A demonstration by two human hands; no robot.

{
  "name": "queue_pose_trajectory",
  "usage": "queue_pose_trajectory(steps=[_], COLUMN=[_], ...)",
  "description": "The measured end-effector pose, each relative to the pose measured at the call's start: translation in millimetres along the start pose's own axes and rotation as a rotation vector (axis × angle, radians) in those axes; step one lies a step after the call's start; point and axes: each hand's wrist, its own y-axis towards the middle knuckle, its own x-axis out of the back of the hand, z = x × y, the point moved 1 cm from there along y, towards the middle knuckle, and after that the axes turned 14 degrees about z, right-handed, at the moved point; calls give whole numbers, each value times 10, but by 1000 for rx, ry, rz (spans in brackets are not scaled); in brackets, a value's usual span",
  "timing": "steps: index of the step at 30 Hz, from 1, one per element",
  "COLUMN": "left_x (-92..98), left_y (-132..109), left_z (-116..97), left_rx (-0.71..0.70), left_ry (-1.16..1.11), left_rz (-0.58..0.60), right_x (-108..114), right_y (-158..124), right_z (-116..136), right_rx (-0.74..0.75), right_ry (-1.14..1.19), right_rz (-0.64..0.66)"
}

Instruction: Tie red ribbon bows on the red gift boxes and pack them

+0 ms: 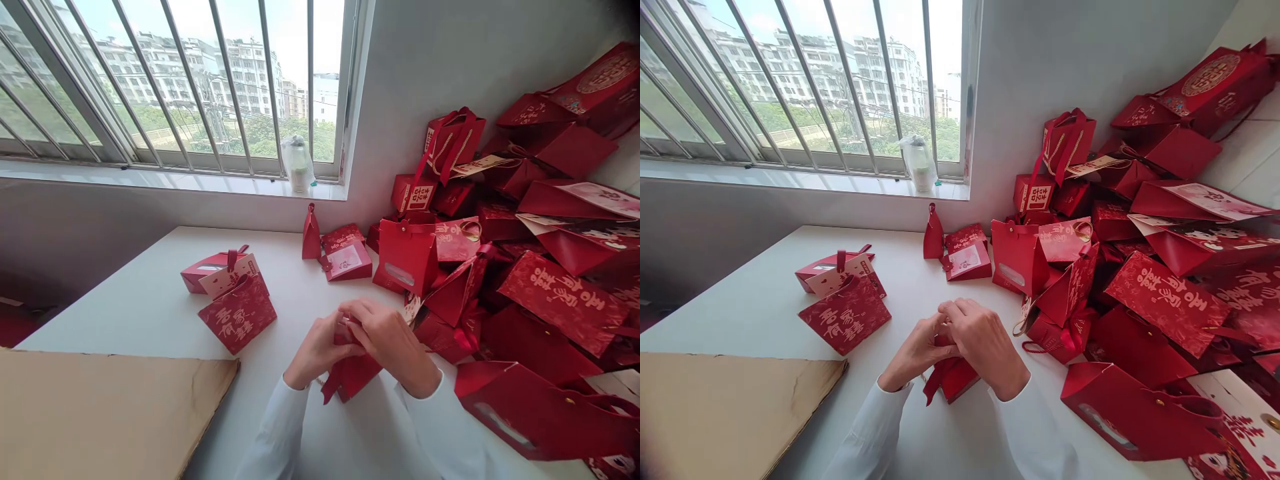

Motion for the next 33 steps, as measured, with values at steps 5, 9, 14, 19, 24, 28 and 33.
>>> queue_pose_trajectory(steps=[5,9,14,19,24,28,33], left_x=[-88,-143,-165,-166,-164,-172,-173], left_y=[-18,-44,-48,-40,-42,-37,-33], left_z=[-49,-76,-43,-21,-6,1,-4], left_rx=[42,27,30,67,82,78,94], left_ry=[256,214,199,177,169,183,172], left_rz=[-189,-239,-259,-261,-264,-267,-265], right_x=[-150,-318,-420,-402,-360,-318,-309], right_y=[-257,-582,-826,-869,-863,-695,-389], right_z=[178,150,-47,-182,-222,-161,-117], right_rx=[69,-97,-464,-488,-561,-485,-380], right_ry=[-22,264,687,932,637,545,669], right_rz=[-26,-77,-75,61,-17,-189,-162])
